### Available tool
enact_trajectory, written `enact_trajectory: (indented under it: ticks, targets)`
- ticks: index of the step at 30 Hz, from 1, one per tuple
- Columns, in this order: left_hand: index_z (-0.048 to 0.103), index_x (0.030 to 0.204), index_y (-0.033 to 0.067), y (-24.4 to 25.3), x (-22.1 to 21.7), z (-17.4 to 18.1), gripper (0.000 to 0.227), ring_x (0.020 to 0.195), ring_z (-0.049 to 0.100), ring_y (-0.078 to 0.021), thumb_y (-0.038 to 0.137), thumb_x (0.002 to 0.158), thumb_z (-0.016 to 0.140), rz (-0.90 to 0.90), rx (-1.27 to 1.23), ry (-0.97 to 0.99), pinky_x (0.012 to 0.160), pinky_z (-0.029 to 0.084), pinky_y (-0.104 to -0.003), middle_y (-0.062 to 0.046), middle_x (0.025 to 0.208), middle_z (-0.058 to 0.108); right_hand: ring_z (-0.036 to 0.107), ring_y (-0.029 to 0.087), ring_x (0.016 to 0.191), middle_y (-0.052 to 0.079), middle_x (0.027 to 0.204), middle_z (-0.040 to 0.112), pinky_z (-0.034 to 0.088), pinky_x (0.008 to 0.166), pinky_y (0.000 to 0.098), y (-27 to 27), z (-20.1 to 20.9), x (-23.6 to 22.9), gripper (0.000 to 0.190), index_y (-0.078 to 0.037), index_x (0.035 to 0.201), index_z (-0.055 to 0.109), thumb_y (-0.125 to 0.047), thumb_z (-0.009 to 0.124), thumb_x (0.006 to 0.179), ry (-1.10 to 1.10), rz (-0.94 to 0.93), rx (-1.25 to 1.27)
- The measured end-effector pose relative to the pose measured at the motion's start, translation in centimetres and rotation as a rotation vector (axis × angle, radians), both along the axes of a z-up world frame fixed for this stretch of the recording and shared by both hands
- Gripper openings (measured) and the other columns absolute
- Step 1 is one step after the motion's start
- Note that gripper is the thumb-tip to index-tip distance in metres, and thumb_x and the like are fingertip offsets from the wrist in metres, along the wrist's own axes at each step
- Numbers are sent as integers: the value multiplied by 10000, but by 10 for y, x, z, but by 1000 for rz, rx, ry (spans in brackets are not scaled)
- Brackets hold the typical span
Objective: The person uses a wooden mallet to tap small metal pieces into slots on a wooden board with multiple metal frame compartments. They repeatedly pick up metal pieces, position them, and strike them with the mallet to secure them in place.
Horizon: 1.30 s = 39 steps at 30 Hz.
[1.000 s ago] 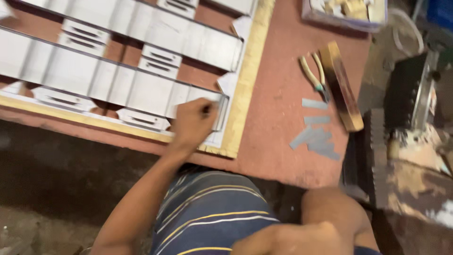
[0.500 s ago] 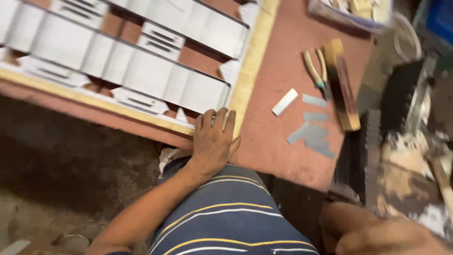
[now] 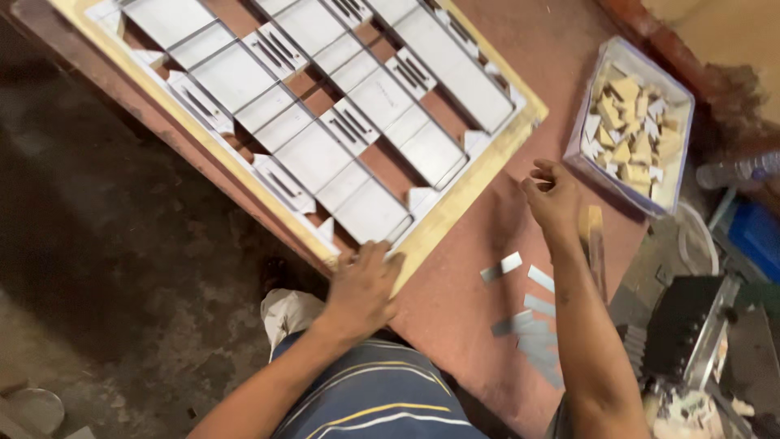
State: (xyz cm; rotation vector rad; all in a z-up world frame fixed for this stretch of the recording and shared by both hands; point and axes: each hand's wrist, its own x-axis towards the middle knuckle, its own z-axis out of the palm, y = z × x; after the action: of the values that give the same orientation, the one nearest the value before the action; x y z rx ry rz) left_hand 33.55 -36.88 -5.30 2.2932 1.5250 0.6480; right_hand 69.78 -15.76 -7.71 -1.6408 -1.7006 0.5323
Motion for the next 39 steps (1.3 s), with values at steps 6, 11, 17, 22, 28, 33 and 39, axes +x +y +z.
enact_trajectory:
  ticks: [6,11,17,22,28,33,39]
  targets:
    - [495,1414,75,-49,-82,2,883,1335,427,-375,298,643,862,221,97,-82,1026,301,-567,-201,1471,429,687,357,1000,277,1204,667,575,772,388,72,-24,29,543,78,1387,600,-102,765,902,-293,156,293]
    - [239,1571,-6,-64,-45,-30,1104,1334,424,-380,178,669,848,789,-67,-807,1079,380,-481,-219,1555,340,724,314,945,228,1061,736,555,860,398,107,-37,27,336,43,1266,687,-110,691,968,-253,119,135]
    - [496,1456,-80,-60,-49,-66,538,1098,645,-194,-4,942,634,708,-323,-1806,971,510,-322,-177,1268,683,757,272,903,181,1008,775,571,825,368,110,-30,21,268,7,1127,754,-142,729,906,-188,70,26]
    - [554,1414,-51,-65,-93,-68,447,1063,664,-177,-6,969,547,695,-345,-1954,958,517,-324,-114,1206,713,764,287,870,180,951,776,574,806,380,82,-25,11,293,-3,1084,775,-224,766,892,-336,22,-50]
    - [583,1349,-23,-47,-196,-70,348,959,679,-165,54,1019,502,734,-314,-1792,866,555,-327,-87,1117,705,728,389,858,203,901,753,573,799,473,-19,-24,-41,209,-75,941,816,-230,708,849,-602,-72,-141]
    - [630,1307,-21,-2,-300,-70,303,829,646,-148,119,1060,524,876,-446,-1448,760,541,-321,-84,1011,712,730,395,865,201,909,762,568,797,476,-110,-16,-112,270,-45,954,767,-293,722,855,-474,-232,-164]
    - [657,1301,-29,81,-424,-70,343,838,655,-175,183,1053,551,779,-601,-1238,770,532,-336,-99,1043,715,779,323,881,167,907,800,602,804,412,-197,-13,-196,280,-20,958,757,-276,724,848,-365,-317,-425]
